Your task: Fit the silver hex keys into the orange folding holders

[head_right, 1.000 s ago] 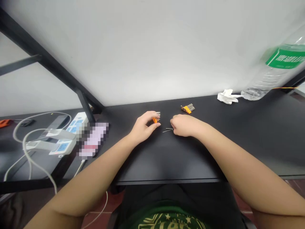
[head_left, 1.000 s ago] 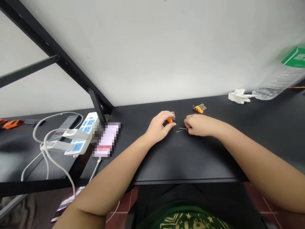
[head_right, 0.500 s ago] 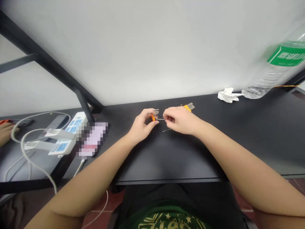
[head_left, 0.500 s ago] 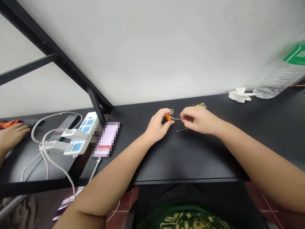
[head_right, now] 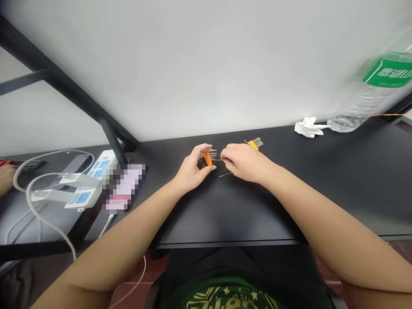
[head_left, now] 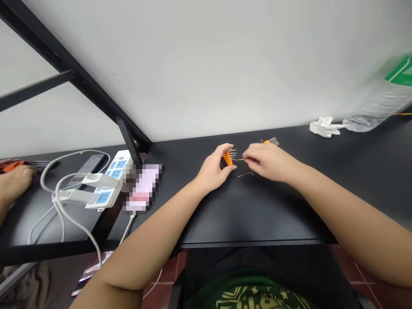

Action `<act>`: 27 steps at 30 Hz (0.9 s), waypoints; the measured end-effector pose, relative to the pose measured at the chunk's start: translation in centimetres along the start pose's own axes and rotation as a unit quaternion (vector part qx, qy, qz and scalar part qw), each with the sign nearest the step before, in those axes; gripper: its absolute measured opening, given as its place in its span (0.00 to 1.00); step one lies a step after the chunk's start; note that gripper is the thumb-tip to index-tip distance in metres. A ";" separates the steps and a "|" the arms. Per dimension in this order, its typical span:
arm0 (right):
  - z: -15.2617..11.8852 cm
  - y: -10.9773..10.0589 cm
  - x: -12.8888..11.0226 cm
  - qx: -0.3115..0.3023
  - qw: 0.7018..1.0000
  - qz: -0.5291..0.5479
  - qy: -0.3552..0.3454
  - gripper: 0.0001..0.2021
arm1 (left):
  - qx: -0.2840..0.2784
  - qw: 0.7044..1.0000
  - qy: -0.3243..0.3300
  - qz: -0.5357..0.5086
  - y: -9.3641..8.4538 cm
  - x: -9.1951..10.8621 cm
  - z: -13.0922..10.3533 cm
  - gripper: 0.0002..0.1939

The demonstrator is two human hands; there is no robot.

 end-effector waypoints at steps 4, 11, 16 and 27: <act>0.0 -0.2 -0.5 -0.005 1.000 0.020 -0.013 0.08 | -0.010 1.000 -0.001 0.005 0.1 0.2 0.0 0.31; 0.0 0.4 -0.6 -0.008 1.000 0.005 -0.021 0.10 | -0.027 1.000 -0.012 0.005 0.3 0.4 0.0 0.35; -0.1 0.5 -0.8 -0.007 0.999 -0.027 -0.030 0.11 | -0.033 0.999 -0.026 0.017 0.3 0.2 -0.1 0.36; 0.0 2.2 -2.4 -0.010 0.998 -0.011 -0.065 0.14 | -0.044 0.999 -0.001 0.021 1.0 0.4 -0.3 0.36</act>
Point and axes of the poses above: each hand's wrist, its own z-axis towards the middle knuckle, its own y-axis out of the palm, x = y × z, the point moved 10 cm from there along z, towards the middle knuckle, and after that the axes turned 5 degrees about y, right-handed, at the moved point
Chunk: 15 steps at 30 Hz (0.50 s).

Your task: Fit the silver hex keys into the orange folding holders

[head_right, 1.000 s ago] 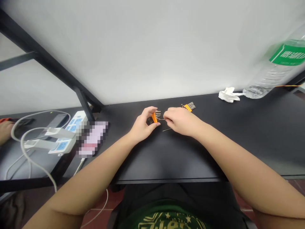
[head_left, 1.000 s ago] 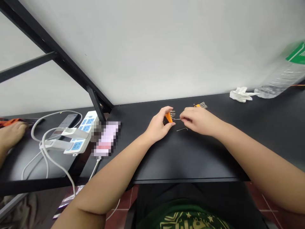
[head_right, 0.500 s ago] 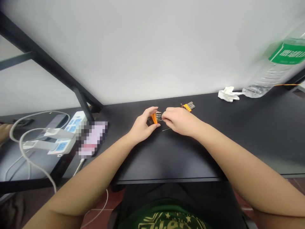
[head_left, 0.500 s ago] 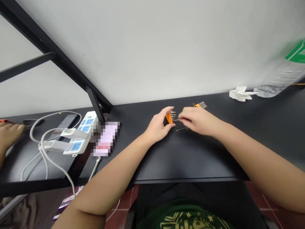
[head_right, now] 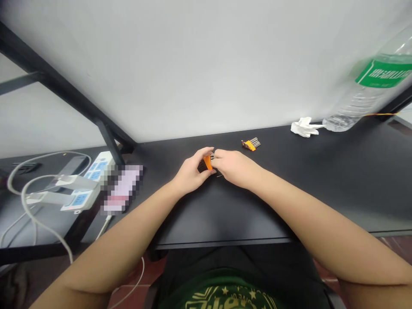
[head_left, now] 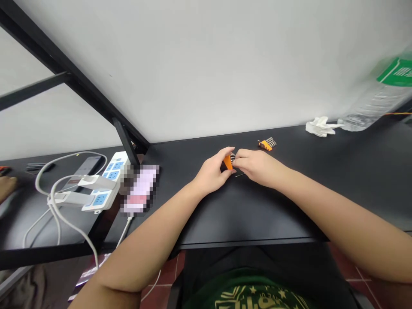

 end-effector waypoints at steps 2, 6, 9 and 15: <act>0.1 0.0 0.0 0.017 0.999 0.035 0.001 0.14 | 0.006 1.000 -0.005 -0.001 -0.1 -0.1 0.0 0.35; 0.3 -0.8 1.0 0.072 0.993 0.094 0.030 0.12 | 0.022 0.999 -0.026 -0.023 -0.4 -0.7 0.0 0.35; 0.3 -0.8 1.8 0.081 0.991 0.091 0.053 0.10 | 0.024 0.999 -0.028 -0.036 -0.4 -0.8 0.1 0.35; 0.2 0.1 1.1 0.051 0.998 0.025 0.019 0.12 | 0.016 0.998 -0.028 -0.057 -0.1 -0.7 0.0 0.35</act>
Point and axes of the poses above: each hand's wrist, its own z-axis towards the middle knuckle, its own y-axis out of the palm, x = y × z, the point moved 10 cm from there along z, towards the middle knuckle, and after that the axes turned 5 degrees about y, right-handed, at the moved point
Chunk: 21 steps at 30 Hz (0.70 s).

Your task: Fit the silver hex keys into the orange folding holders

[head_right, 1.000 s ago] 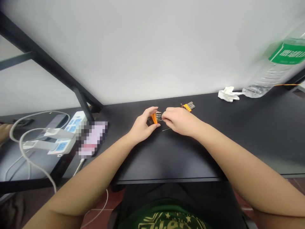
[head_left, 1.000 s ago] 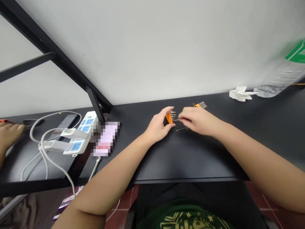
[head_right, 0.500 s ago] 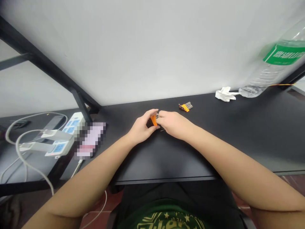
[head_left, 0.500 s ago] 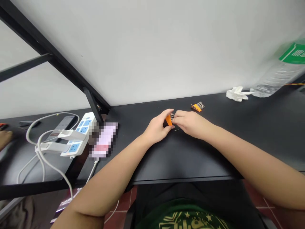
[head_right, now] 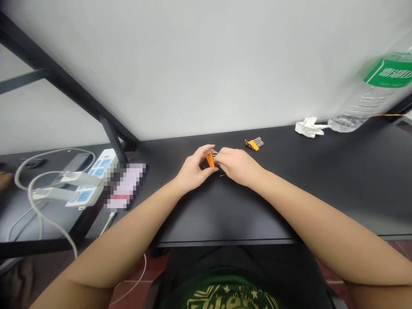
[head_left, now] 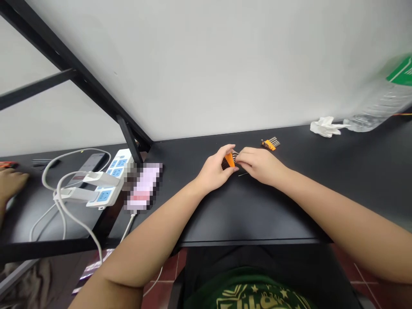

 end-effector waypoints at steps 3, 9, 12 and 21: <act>-0.1 0.3 0.0 -0.004 0.999 -0.032 -0.005 0.13 | -0.001 1.000 0.001 -0.001 0.0 0.0 0.0 0.35; 0.1 0.7 0.6 0.005 0.999 -0.011 0.034 0.11 | -0.003 1.000 -0.001 0.009 -0.1 0.0 0.1 0.36; 0.1 0.8 1.0 -0.003 0.998 -0.006 0.065 0.10 | -0.013 1.000 0.003 0.012 0.1 0.1 0.1 0.37; -0.2 1.4 -0.2 -0.058 0.987 -0.142 0.047 0.15 | -0.015 1.000 0.005 0.019 0.3 0.0 0.0 0.35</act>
Point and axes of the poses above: each hand's wrist, its own z-axis towards the middle knuckle, its own y-axis out of the palm, x = y × z, the point moved 10 cm from there along z, towards the middle knuckle, and after that the axes turned 5 degrees about y, right-handed, at the moved point
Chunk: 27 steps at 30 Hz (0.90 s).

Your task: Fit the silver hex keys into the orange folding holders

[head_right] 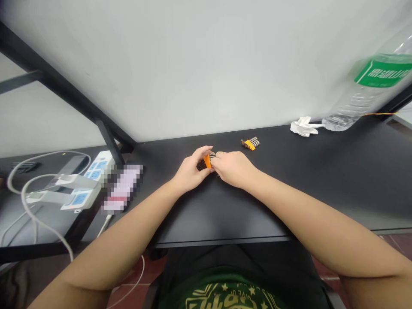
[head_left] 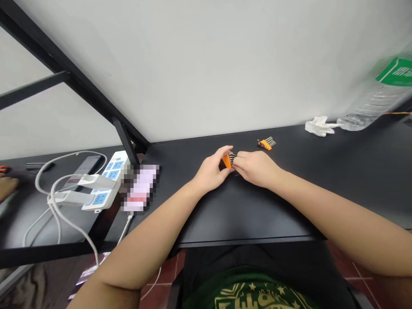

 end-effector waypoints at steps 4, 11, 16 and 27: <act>0.2 0.1 0.7 -0.014 1.000 -0.006 0.027 0.14 | 0.000 1.000 0.010 -0.006 0.0 0.2 0.0 0.32; -0.1 0.5 3.8 -0.108 0.992 0.062 0.035 0.07 | 0.006 0.999 0.020 0.025 -0.4 0.7 0.2 0.26; -0.7 1.8 4.0 -0.184 0.976 0.113 0.010 0.03 | 0.016 0.998 0.062 0.026 -0.7 1.5 0.4 0.12; -0.7 1.7 2.5 -0.165 0.983 0.064 0.036 0.06 | 0.022 0.998 0.046 0.047 -0.8 1.0 0.4 0.06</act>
Point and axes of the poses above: each hand's wrist, its own z-axis towards the middle knuckle, its own y-axis out of the palm, x = y × z, the point moved 10 cm from there along z, towards the middle knuckle, and after that the axes turned 5 degrees about y, right-handed, at the moved point
